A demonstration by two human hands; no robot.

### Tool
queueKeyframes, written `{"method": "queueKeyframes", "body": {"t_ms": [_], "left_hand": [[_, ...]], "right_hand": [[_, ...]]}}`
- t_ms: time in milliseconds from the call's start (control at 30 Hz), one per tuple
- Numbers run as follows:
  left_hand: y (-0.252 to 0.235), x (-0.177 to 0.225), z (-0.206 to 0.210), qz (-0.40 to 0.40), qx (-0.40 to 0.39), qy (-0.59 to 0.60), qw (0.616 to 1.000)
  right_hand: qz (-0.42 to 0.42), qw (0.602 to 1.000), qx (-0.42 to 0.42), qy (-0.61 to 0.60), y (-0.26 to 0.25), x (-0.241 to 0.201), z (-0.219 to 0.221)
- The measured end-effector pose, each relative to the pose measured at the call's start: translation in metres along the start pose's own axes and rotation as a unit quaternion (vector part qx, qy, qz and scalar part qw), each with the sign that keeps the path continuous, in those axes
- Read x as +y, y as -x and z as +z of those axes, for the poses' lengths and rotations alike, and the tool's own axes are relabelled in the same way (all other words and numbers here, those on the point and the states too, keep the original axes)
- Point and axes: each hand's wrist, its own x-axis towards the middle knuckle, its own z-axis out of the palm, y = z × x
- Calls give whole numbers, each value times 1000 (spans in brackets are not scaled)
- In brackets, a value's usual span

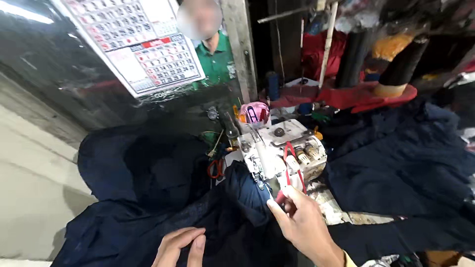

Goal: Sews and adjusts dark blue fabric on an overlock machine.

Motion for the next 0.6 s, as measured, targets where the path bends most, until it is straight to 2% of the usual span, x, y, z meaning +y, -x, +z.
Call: {"method": "queueKeyframes", "body": {"t_ms": [67, 133, 200, 367, 467, 533, 600], "left_hand": [[4, -9, 18, -25, 8, 24, 999], [1, -20, 38, -21, -18, 31, 999], [-11, -20, 38, 8, -39, 17, 999], [-34, -35, 3, 23, -64, -45, 997], [-34, -39, 16, 21, -81, -43, 996], [-33, -41, 23, 23, -98, -43, 994], [-33, -45, 21, 24, -112, -52, 992]], "right_hand": [[-62, 997, -24, 27, -4, -24, 0], [-64, 988, -113, 88, -18, -47, 13], [-65, 974, -173, 130, -32, -57, 26], [-80, 973, -161, 142, -33, -59, 31], [-45, 962, -219, 159, -42, -68, 40], [-49, 964, -210, 156, -44, -73, 39], [-86, 971, -167, 146, -36, -67, 31]]}}
